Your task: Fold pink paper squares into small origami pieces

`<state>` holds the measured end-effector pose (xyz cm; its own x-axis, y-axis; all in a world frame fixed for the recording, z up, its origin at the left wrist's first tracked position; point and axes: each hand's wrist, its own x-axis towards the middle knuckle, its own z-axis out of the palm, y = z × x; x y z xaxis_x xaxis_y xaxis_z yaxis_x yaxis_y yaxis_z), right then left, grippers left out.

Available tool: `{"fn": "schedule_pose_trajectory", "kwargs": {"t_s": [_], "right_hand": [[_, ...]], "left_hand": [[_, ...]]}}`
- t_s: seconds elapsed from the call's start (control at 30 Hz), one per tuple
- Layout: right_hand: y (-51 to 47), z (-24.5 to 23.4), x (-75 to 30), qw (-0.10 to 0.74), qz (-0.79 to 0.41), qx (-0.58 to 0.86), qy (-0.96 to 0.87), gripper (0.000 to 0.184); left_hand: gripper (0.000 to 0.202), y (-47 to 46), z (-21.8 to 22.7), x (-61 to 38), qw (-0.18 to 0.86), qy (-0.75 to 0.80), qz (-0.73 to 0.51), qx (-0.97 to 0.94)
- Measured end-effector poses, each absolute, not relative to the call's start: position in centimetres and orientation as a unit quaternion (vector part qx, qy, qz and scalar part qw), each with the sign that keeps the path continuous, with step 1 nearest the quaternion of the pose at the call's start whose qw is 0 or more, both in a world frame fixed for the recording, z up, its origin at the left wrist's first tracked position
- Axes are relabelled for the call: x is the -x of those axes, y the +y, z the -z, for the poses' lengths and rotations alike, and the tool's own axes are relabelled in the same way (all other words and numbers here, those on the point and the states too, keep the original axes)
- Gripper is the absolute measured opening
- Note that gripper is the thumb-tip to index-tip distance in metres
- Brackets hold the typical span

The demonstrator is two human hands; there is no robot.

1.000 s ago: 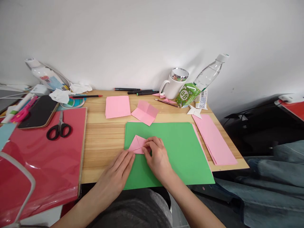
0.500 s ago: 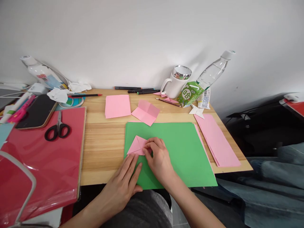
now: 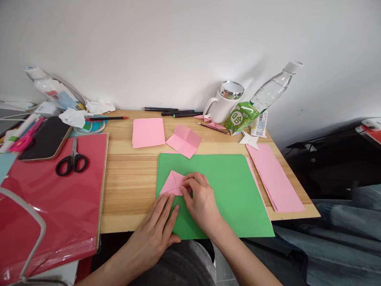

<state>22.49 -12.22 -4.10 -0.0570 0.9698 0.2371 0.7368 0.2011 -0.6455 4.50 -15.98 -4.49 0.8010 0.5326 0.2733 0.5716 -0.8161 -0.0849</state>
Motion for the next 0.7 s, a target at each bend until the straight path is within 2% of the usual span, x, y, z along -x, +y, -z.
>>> {"fn": "schedule_pose_trajectory", "kwargs": {"t_s": [0.33, 0.5, 0.57, 0.63, 0.7], "right_hand": [[-12.1, 3.9, -22.4, 0.316, -0.193, 0.613, -0.698, 0.011], [-12.0, 3.9, -22.5, 0.310, -0.193, 0.616, -0.697, 0.010], [-12.0, 3.9, -22.6, 0.308, -0.196, 0.618, -0.696, 0.010], [-12.0, 3.8, -22.5, 0.306, -0.199, 0.619, -0.695, 0.010], [-12.0, 3.7, -22.5, 0.304, -0.201, 0.622, -0.693, 0.010]], "left_hand": [[0.071, -16.2, 4.4, -4.9, 0.074, -0.304, 0.097, 0.945], [0.069, -15.9, 4.1, -4.9, 0.041, -0.299, 0.144, 0.942], [0.059, -15.4, 3.7, -4.6, -0.005, -0.299, 0.199, 0.933], [0.033, -14.7, 3.1, -4.1, -0.080, -0.329, 0.269, 0.901], [0.021, -13.8, 2.6, -3.5, -0.126, -0.409, 0.337, 0.839]]}}
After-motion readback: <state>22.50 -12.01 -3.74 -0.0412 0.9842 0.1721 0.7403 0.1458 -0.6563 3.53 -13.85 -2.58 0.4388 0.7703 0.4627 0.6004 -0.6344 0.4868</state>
